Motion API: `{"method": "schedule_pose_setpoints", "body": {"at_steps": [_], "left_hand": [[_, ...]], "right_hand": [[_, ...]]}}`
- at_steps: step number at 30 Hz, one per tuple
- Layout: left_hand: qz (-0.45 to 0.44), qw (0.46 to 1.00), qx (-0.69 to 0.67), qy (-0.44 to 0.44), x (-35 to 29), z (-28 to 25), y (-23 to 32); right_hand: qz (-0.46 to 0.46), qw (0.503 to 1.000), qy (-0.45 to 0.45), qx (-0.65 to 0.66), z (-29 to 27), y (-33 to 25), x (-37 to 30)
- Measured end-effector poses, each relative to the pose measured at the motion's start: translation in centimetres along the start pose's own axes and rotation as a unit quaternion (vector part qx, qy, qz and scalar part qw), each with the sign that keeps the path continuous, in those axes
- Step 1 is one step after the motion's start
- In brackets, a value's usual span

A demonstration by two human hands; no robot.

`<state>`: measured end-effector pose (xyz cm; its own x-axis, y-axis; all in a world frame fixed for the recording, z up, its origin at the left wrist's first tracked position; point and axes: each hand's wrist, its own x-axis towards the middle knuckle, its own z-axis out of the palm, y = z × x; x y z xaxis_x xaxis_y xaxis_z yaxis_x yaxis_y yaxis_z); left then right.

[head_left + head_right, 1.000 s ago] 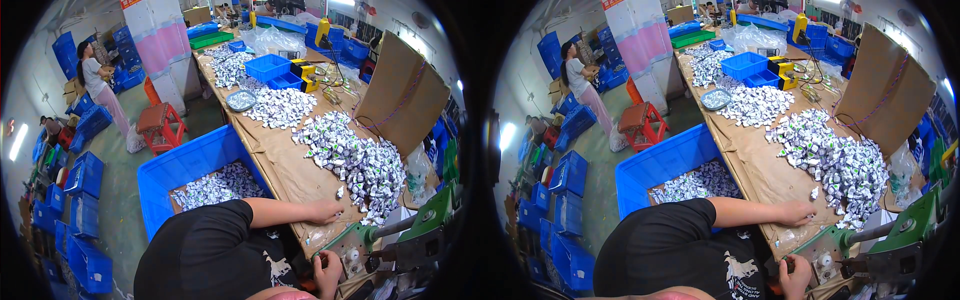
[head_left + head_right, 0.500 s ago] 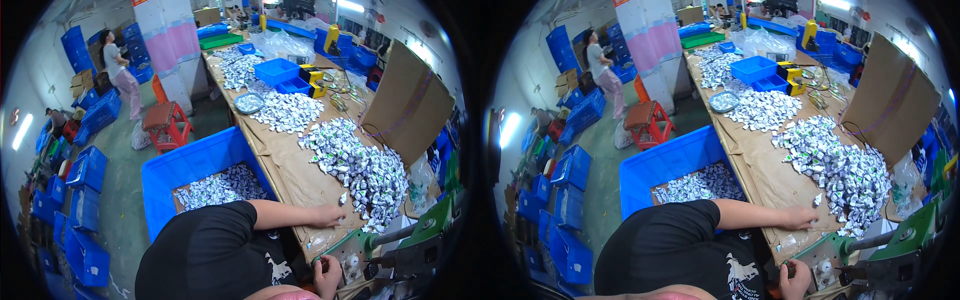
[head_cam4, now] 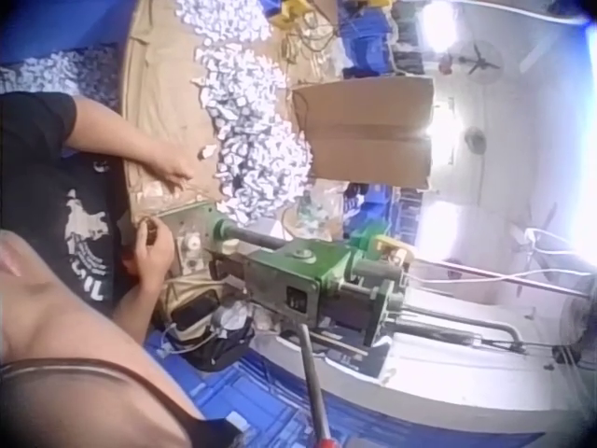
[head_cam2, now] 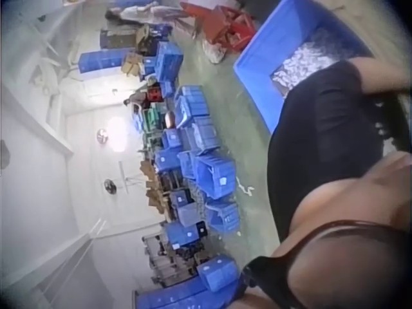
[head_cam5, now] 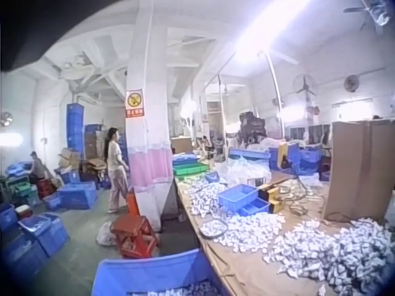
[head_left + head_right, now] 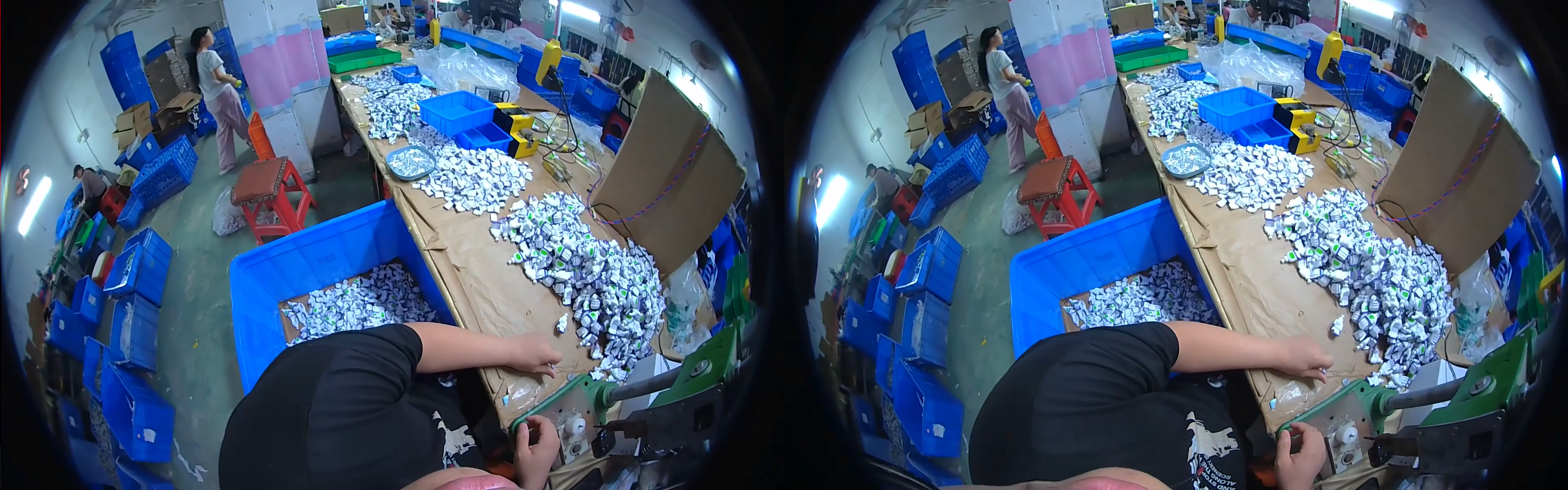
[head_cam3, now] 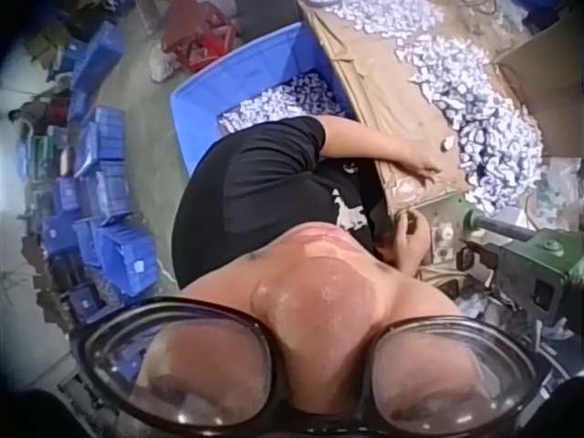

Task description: Using a manual press machine to assemble small white plastic components on a factory workbench.

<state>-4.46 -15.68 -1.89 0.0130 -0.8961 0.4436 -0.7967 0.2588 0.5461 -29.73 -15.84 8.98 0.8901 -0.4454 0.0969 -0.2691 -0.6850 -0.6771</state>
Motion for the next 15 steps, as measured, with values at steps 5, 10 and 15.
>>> {"method": "schedule_pose_setpoints", "body": {"at_steps": [5,10,15], "left_hand": [[-0.015,1.0,-0.008,-0.012,0.3,0.9,0.4],[-0.06,0.998,0.007,-0.036,-0.5,2.3,-1.7],[-0.153,0.896,-0.411,0.063,2.0,3.7,3.9]], "right_hand": [[-0.025,0.998,0.065,-0.008,1.3,1.3,-1.4],[-0.042,0.997,0.044,-0.036,0.7,-0.3,0.9],[-0.022,0.995,0.077,-0.066,0.8,0.0,0.3]]}}
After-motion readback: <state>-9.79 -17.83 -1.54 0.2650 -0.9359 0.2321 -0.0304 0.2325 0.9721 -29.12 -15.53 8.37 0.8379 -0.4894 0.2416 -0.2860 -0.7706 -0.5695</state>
